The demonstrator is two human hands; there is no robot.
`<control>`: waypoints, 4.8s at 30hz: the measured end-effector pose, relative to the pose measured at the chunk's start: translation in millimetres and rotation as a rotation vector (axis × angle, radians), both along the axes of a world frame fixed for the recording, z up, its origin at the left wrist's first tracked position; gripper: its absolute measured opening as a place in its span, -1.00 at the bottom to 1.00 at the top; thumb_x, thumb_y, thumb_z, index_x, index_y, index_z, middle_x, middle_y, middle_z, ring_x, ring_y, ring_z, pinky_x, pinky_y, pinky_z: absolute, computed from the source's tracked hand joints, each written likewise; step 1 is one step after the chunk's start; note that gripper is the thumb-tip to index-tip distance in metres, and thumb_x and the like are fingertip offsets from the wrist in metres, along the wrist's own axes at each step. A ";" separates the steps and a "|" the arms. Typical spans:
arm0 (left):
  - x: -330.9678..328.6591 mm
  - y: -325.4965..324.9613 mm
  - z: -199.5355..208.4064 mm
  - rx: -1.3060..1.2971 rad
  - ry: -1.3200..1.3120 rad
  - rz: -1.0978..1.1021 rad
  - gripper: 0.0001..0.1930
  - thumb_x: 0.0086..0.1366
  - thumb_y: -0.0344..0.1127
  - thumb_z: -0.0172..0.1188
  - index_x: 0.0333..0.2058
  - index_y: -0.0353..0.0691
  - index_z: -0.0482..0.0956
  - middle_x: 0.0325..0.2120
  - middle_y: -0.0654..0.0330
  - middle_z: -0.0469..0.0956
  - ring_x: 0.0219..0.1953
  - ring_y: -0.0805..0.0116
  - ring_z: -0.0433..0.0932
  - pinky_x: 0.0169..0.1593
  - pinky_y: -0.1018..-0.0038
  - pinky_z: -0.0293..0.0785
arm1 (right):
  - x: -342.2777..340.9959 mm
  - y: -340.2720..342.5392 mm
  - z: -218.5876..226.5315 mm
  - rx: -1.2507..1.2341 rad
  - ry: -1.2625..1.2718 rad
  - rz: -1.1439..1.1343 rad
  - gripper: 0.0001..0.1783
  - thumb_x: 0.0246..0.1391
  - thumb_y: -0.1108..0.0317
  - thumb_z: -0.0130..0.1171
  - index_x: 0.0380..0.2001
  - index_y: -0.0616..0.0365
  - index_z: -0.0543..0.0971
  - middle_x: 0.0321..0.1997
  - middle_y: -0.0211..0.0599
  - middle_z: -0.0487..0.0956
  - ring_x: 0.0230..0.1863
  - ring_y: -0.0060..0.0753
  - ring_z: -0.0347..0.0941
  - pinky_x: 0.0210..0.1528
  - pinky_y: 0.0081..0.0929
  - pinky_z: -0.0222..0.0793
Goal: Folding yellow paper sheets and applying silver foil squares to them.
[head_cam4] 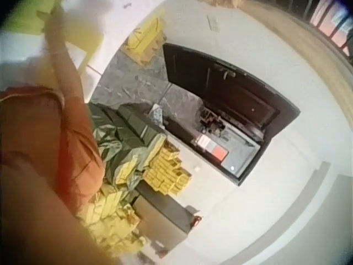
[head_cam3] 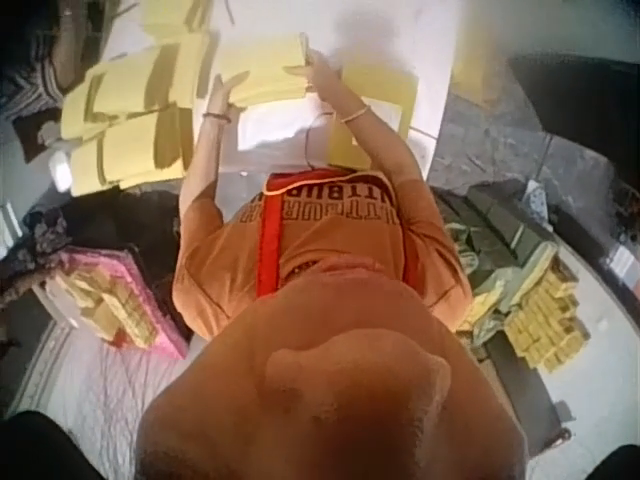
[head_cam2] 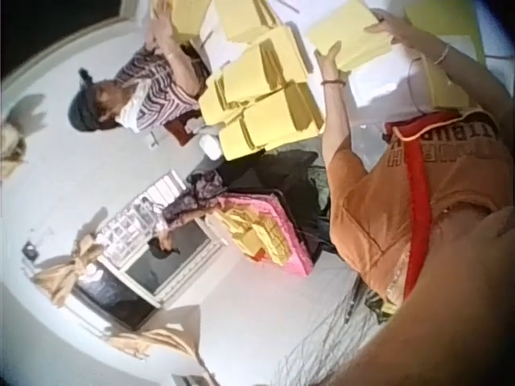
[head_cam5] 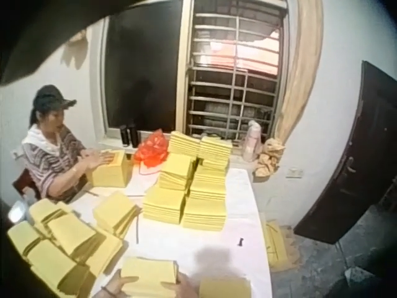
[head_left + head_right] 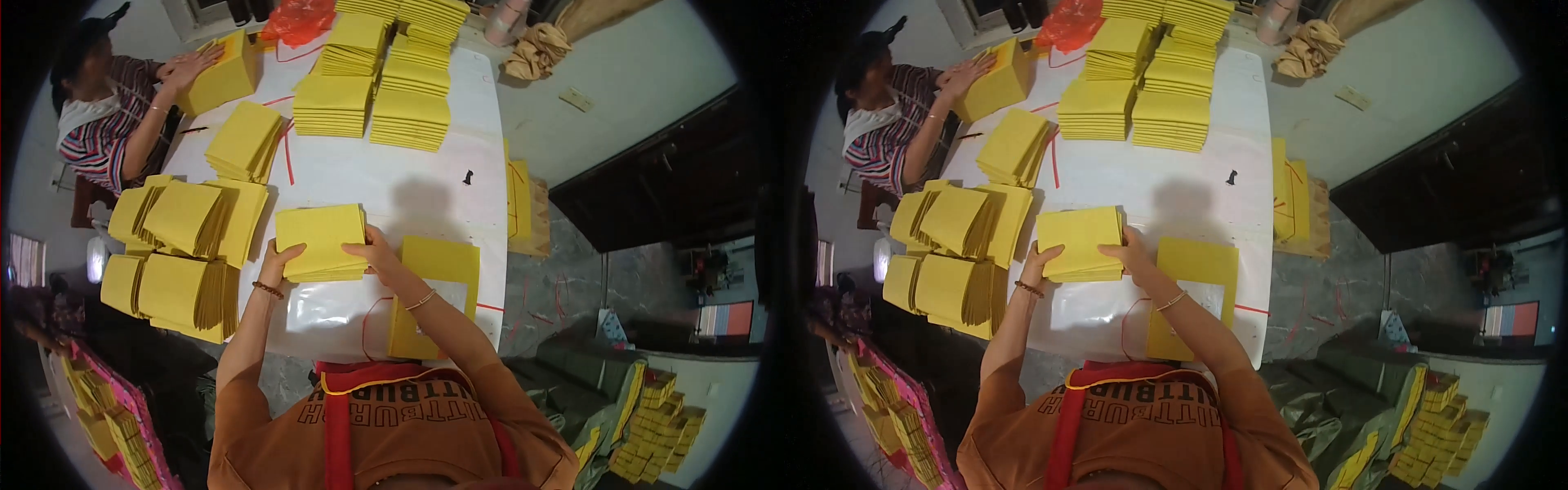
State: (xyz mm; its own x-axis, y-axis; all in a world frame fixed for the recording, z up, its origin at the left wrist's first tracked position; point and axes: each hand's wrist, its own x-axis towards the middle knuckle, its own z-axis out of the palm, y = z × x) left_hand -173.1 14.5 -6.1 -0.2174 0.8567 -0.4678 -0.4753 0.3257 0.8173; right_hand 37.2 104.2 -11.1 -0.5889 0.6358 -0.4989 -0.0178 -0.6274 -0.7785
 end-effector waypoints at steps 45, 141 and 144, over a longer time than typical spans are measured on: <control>49.9 62.4 137.7 0.617 0.701 -0.044 -0.59 0.17 -0.33 0.18 0.00 -0.30 0.39 -0.43 0.26 0.47 -0.40 0.57 0.44 -0.26 0.59 0.40 | 8.8 34.8 36.2 -0.557 0.951 -0.108 -0.52 0.13 0.01 -0.09 -0.04 0.12 0.43 -0.08 -0.24 0.50 -0.15 -0.24 0.48 -0.14 -0.18 0.45; 29.4 117.8 15.4 0.888 1.909 -0.475 -0.65 0.05 -0.28 0.16 -0.13 -0.09 0.46 -0.35 0.30 0.49 -0.25 0.36 0.41 -0.22 0.40 0.30 | 16.3 67.9 22.0 0.150 -0.163 -0.211 -0.17 -0.10 0.48 0.15 0.24 0.08 0.00 -0.14 -0.29 0.37 -0.32 -0.51 0.34 -0.38 -0.54 0.29; 28.3 113.1 13.0 0.901 1.916 -0.378 -0.63 0.06 -0.28 0.16 -0.10 -0.08 0.46 -0.31 0.32 0.50 -0.23 0.38 0.41 -0.22 0.40 0.30 | 15.1 71.7 13.0 0.166 -0.099 -0.238 -0.18 -0.09 0.55 0.12 0.23 0.13 0.00 -0.17 -0.27 0.39 -0.40 -0.52 0.35 -0.41 -0.56 0.30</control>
State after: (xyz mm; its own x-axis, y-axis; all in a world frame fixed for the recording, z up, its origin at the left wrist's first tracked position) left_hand -144.8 127.6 6.9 0.3857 0.7664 0.5137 0.8832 -0.4677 0.0346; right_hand 52.3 175.9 1.9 -0.3673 0.8276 -0.4244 -0.0676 -0.4788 -0.8753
